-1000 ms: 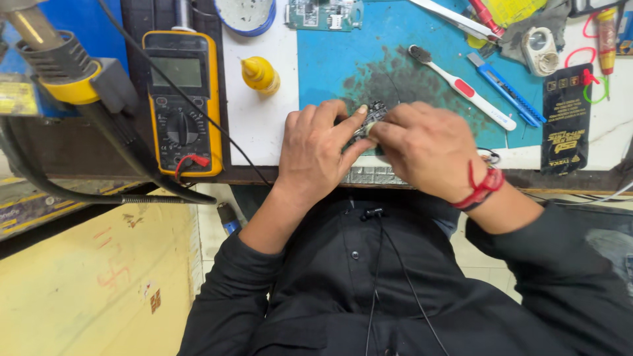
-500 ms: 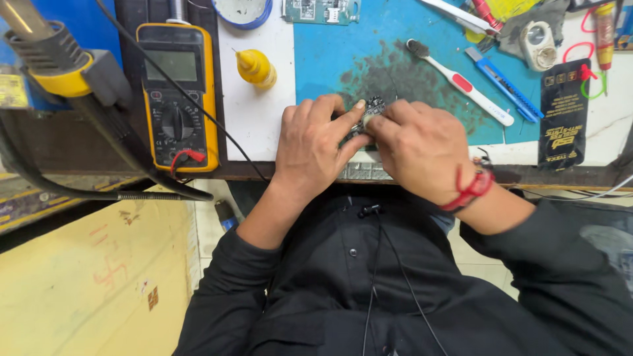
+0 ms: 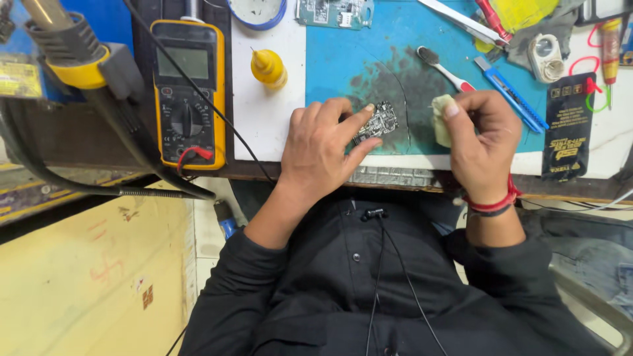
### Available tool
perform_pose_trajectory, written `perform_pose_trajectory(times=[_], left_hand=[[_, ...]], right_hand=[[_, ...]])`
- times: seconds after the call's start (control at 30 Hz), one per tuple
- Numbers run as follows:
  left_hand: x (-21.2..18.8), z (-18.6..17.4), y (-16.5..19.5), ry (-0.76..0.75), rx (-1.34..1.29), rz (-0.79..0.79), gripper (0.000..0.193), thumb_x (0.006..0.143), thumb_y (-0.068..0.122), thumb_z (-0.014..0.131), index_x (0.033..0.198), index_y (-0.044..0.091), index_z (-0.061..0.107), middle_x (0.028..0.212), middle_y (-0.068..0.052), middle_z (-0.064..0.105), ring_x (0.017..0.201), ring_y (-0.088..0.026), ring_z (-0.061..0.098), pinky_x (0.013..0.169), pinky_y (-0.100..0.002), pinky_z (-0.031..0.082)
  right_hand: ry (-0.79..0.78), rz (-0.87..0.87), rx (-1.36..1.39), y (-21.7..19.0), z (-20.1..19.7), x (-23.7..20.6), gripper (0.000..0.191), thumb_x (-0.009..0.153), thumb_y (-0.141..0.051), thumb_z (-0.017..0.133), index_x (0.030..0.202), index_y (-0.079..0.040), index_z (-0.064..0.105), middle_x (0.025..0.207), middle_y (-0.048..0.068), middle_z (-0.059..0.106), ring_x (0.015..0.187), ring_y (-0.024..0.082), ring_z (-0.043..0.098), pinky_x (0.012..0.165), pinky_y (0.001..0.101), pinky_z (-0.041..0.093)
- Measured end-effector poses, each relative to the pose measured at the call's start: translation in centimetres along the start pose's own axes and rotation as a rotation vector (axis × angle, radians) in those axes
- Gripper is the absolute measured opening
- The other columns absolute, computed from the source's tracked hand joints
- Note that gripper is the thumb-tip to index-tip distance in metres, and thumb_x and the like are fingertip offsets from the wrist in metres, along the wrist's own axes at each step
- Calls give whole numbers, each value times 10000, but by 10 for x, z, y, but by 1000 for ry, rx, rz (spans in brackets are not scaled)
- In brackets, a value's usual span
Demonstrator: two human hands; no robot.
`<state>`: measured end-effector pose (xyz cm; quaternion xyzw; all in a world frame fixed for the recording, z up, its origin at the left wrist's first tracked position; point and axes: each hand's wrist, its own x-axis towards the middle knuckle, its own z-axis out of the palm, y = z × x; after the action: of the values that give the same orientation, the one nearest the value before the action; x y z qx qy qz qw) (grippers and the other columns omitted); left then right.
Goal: The person solders a small circuit board using a soldering iron and tweezers, then cleans the board with a toothbrush and liquid from a yellow bottle, and wipes it with a cloth. The person repeats soldering and cleaning steps on the same board.
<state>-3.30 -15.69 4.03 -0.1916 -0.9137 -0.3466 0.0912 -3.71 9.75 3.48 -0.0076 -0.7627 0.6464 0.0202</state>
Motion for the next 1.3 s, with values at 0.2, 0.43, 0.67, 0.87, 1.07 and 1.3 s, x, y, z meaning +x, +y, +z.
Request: perform_pose_trajectory(times=[0.2, 0.43, 0.67, 0.87, 1.07, 1.3], left_hand=[[3, -1, 3, -6, -13, 17, 420, 901, 318, 782, 1265, 119, 716, 1075, -42, 600, 948, -245, 555, 847, -401, 397], [1, -3, 1, -20, 8, 40, 432, 910, 298, 781, 1295, 117, 707, 1101, -24, 606, 982, -236, 555, 865, -403, 391], [2, -1, 1, -51, -1, 19, 427, 920, 320, 785, 1296, 132, 714, 1106, -11, 610, 984, -234, 552, 865, -403, 389], [1, -2, 0, -55, 8, 12, 434, 910, 334, 782, 1292, 137, 719, 1114, -15, 611, 989, -232, 559, 868, -405, 390], [1, -1, 0, -61, -14, 12, 445, 897, 329, 781, 1293, 137, 720, 1127, -21, 611, 991, -236, 556, 875, -407, 392], [3, -1, 0, -73, -2, 15, 455, 898, 341, 793, 1298, 138, 719, 1104, -22, 604, 986, -239, 548, 863, -407, 386]], right_hand=[[-59, -248, -430, -13, 21, -3, 211, 1018, -58, 782, 1157, -7, 632, 1019, 71, 699, 856, 148, 648, 768, 282, 525], [-282, -581, -870, -43, 43, 10, 174, 870, -109, 828, 1025, -106, 750, 956, 66, 681, 878, 296, 623, 745, 398, 486], [-354, -609, -938, -47, 39, 21, 95, 909, -145, 801, 974, -108, 743, 914, 34, 665, 831, 256, 623, 699, 370, 485], [-424, -593, -923, -45, 38, 25, 118, 894, -163, 804, 874, -101, 705, 817, 49, 635, 769, 262, 616, 648, 380, 484], [-391, -506, -858, -45, 41, 23, 117, 852, -172, 801, 878, -120, 700, 826, 39, 646, 788, 268, 636, 653, 392, 493], [-421, -489, -854, -41, 42, 21, 146, 795, -159, 807, 843, -112, 677, 812, 54, 639, 771, 278, 634, 656, 392, 498]])
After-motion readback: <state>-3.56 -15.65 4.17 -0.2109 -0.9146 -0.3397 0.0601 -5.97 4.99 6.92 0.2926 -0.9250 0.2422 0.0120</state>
